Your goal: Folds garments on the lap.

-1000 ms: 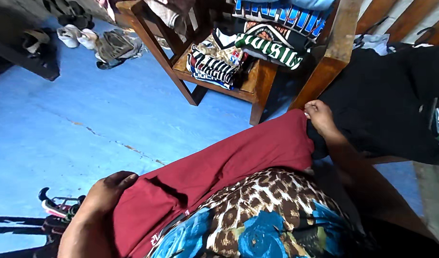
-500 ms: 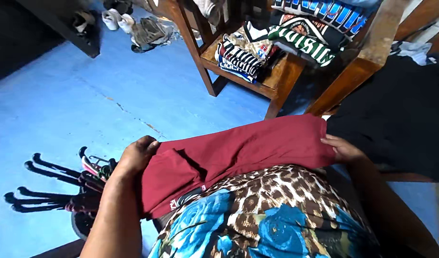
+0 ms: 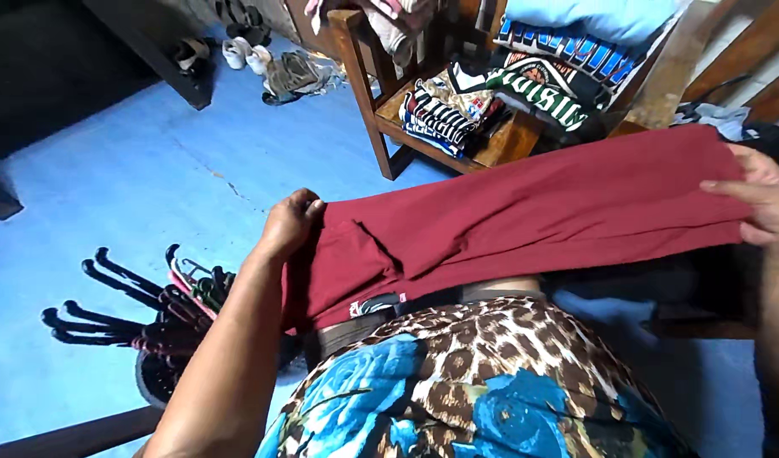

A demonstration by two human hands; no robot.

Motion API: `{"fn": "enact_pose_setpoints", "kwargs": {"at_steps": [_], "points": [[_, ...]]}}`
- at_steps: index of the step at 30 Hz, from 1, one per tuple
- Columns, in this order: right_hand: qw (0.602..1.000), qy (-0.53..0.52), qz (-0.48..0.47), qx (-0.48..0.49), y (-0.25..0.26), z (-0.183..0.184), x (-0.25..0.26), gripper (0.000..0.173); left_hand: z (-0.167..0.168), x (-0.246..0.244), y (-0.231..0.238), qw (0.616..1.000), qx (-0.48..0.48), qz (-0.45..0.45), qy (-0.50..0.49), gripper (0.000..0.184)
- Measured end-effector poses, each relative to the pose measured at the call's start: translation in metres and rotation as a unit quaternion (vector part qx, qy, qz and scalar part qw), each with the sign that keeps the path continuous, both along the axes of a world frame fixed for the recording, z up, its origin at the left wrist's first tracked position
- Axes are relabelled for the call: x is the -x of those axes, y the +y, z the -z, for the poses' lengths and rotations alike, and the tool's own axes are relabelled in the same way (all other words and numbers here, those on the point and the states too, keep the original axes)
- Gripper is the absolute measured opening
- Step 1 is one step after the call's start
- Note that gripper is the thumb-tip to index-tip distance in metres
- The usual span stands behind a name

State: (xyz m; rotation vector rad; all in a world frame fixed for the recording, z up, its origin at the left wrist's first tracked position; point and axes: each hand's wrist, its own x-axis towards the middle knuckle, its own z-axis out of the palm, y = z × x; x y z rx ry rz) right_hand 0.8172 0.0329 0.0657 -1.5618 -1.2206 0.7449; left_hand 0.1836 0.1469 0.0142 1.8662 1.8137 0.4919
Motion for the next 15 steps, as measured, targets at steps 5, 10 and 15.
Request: {"fn": "enact_pose_setpoints", "kwargs": {"at_steps": [5,10,15], "points": [[0.989,0.015,0.057,0.133,-0.023,0.026,-0.028,0.061,0.034,-0.047,0.022,0.994,-0.007,0.063,0.089,0.032],[0.973,0.007,0.105,0.208,-0.022,0.052,-0.016,0.062,0.027,-0.080,0.007,0.991,-0.089,0.101,0.011,0.031],[0.982,-0.117,0.050,0.139,-0.019,-0.003,0.001,0.077,0.005,-0.167,-0.054,0.895,0.032,0.322,-0.308,0.054]]}}
